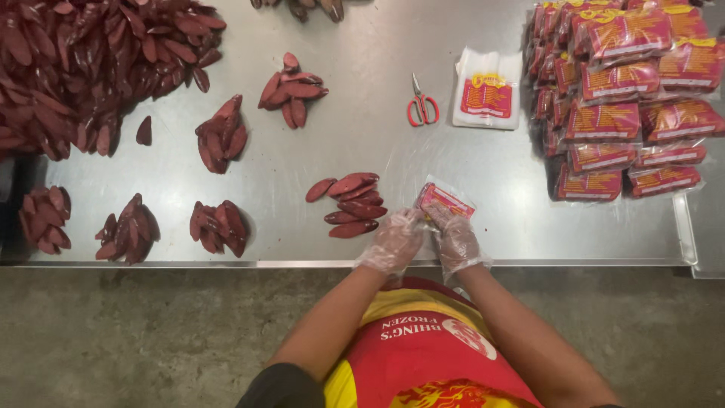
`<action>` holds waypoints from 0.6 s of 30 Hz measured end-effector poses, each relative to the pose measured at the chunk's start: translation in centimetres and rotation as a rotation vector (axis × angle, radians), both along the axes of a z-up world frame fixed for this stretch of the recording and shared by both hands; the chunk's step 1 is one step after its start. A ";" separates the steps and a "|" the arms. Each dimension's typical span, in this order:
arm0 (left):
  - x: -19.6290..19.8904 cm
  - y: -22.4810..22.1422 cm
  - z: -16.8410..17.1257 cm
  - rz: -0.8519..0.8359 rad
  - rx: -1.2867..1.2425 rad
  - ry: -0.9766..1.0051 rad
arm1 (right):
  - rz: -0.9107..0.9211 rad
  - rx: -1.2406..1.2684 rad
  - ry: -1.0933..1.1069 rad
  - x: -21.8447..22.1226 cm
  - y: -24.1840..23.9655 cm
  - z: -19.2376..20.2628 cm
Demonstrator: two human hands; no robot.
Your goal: The person, wearing gloves, picks up processed meat slices from a stainless steel table and places them into small plastic bags, one at a time.
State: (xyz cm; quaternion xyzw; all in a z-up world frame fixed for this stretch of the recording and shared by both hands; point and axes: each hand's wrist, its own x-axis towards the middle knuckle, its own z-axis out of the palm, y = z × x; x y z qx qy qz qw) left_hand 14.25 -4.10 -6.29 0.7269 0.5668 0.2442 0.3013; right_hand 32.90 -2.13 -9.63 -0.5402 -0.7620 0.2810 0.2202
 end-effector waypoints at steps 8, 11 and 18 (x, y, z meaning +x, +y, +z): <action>-10.6 -3.1 2.9 0.123 0.365 0.392 | -0.051 0.097 0.223 0.0 0.0 0.1; -11.8 -1.5 2.6 0.348 0.202 0.112 | -0.065 0.167 0.172 0.2 -0.4 -0.6; -9.8 1.7 2.6 0.177 0.195 0.249 | -0.188 0.158 0.327 0.8 -0.2 -2.6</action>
